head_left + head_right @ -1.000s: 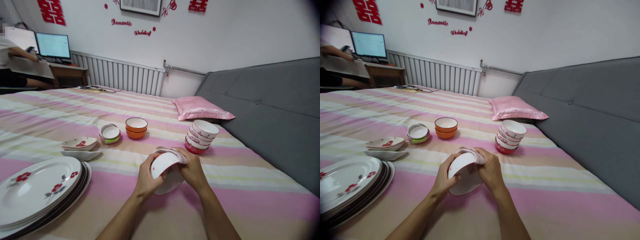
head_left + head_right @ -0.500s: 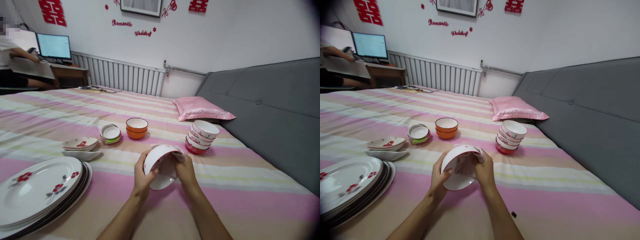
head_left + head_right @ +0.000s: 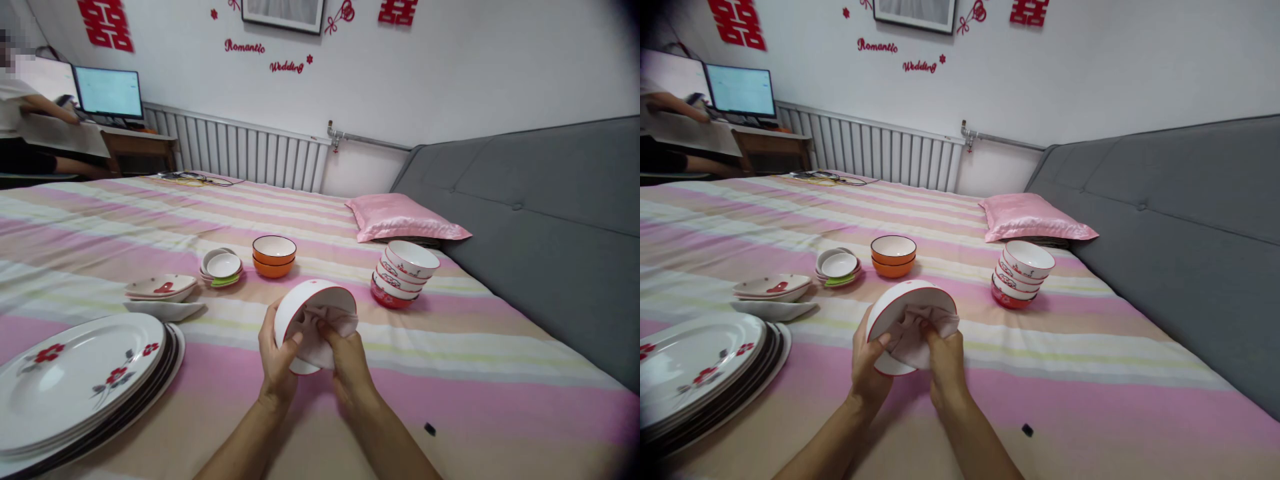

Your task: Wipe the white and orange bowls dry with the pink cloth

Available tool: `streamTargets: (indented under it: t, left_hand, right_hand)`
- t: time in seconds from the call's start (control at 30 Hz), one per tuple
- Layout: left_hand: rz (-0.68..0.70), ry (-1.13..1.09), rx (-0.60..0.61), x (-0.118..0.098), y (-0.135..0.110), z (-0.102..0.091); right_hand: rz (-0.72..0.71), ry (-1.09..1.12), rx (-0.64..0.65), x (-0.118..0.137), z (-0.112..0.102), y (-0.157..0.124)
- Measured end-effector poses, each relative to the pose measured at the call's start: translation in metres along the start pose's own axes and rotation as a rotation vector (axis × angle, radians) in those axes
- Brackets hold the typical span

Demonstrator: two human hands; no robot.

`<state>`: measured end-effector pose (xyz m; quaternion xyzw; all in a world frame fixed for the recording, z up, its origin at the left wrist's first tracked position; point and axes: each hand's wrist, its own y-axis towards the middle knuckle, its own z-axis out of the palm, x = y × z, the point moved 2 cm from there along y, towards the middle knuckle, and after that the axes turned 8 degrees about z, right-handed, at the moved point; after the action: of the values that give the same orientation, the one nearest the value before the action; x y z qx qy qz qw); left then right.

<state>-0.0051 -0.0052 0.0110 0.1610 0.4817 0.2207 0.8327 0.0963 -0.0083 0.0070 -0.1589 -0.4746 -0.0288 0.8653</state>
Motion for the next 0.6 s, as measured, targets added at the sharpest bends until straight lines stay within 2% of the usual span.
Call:
streamTargets:
  t: [0.2,0.43,0.5,0.6]
  left_hand:
    - [0.048,0.062,-0.045,-0.008,0.000,0.003]
    - [0.097,0.147,-0.051,-0.011,-0.004,0.005]
    - [0.085,0.163,-0.040,-0.009,-0.004,0.006]
    - [0.051,0.144,0.028,-0.007,-0.001,0.009]
  right_hand:
    - [0.143,0.140,0.037,-0.008,0.014,-0.017]
    - [0.322,0.206,-0.031,-0.017,0.020,-0.030]
    - [0.327,0.200,-0.032,-0.017,0.019,-0.028]
    - [0.248,0.170,-0.013,-0.012,0.014,-0.019]
